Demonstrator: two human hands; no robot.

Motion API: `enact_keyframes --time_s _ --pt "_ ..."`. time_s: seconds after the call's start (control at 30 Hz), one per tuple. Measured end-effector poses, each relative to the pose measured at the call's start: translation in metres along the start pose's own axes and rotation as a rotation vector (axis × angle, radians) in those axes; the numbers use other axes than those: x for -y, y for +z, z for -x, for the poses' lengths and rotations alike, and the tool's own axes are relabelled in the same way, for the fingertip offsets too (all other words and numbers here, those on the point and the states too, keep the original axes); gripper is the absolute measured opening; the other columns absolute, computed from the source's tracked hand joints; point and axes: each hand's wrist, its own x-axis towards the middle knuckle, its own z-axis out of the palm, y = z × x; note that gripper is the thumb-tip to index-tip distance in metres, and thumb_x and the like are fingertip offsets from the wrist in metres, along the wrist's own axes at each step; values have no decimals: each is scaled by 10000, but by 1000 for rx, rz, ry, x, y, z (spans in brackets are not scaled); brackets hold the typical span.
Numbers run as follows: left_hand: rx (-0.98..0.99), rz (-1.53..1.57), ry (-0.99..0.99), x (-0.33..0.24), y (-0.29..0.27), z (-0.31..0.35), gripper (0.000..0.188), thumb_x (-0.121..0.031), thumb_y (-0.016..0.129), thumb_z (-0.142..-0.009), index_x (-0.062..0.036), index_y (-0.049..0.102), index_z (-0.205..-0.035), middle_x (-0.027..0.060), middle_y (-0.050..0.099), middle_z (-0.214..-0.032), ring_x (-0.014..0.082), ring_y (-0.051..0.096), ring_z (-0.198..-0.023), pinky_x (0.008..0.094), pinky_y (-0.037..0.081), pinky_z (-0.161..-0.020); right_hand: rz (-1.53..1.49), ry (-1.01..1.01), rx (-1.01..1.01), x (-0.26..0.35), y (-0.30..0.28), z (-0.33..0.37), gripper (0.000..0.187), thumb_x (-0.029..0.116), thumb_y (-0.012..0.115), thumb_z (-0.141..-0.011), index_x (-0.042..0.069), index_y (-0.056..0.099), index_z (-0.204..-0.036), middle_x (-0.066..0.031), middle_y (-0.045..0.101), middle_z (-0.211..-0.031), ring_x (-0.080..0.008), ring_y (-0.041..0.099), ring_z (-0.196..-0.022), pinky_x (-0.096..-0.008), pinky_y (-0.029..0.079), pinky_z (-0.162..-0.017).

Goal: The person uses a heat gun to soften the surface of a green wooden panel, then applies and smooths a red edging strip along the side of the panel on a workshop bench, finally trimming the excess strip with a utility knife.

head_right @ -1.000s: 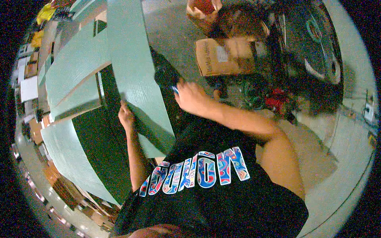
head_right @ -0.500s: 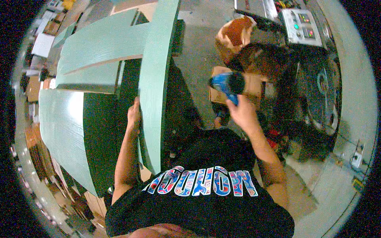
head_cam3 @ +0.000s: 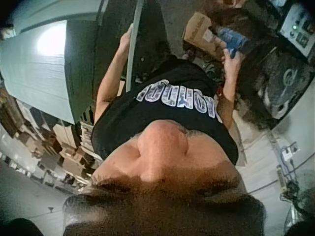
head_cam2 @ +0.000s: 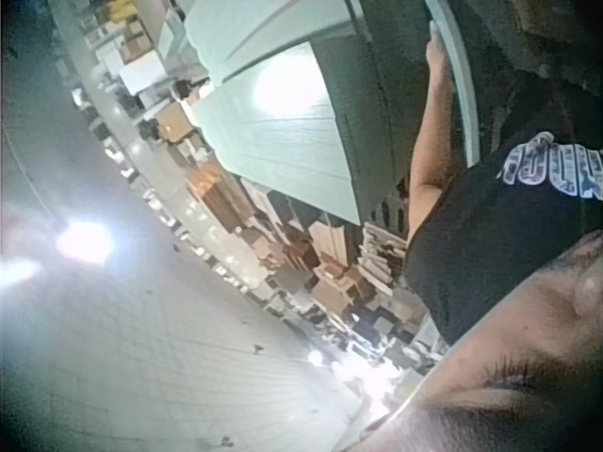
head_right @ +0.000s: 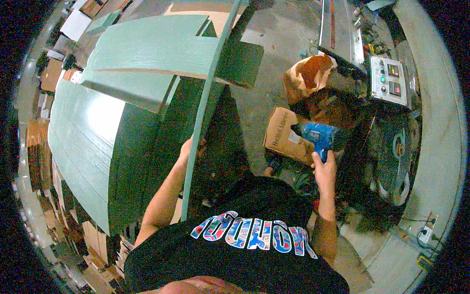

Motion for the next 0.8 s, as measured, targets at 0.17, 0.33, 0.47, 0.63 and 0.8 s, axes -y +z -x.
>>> enact_keyframes --time_s 0.17,0.33,0.47,0.63,0.8 --pt "30 83 4 1 15 5 696 -778 514 -1028 -112 677 -910 27 607 -792 164 555 -687 375 463 -617 7 34 27 4 14 7 298 273 736 -1027 63 613 -1198 -11 674 -867 -110 631 -658 -291 495 -535" --pt "87 168 15 22 13 -14 661 -755 520 -1039 -146 638 -809 -11 544 -689 146 496 -590 350 408 -551 11 44 41 7 22 10 243 248 731 -1022 60 643 -1148 -8 682 -883 -110 643 -677 -291 503 -550" --pt "174 272 38 17 23 -6 614 -698 510 -1075 -179 560 -751 -29 478 -627 135 437 -518 320 339 -490 61 35 36 5 26 12 250 248 733 -1020 59 637 -1152 -13 679 -881 -115 643 -674 -295 504 -548" --pt "297 413 -11 24 26 -13 622 -694 481 -1088 -148 541 -794 2 474 -565 167 429 -441 336 340 -423 36 36 56 7 31 17 267 246 731 -1017 53 626 -1169 -24 688 -911 -121 646 -684 -301 512 -560" --pt "383 461 -10 39 30 -28 621 -688 458 -1095 -131 540 -836 37 481 -540 193 455 -400 352 360 -372 66 54 70 13 31 24 307 250 737 -1012 44 614 -1204 -31 679 -907 -126 650 -694 -305 508 -561"
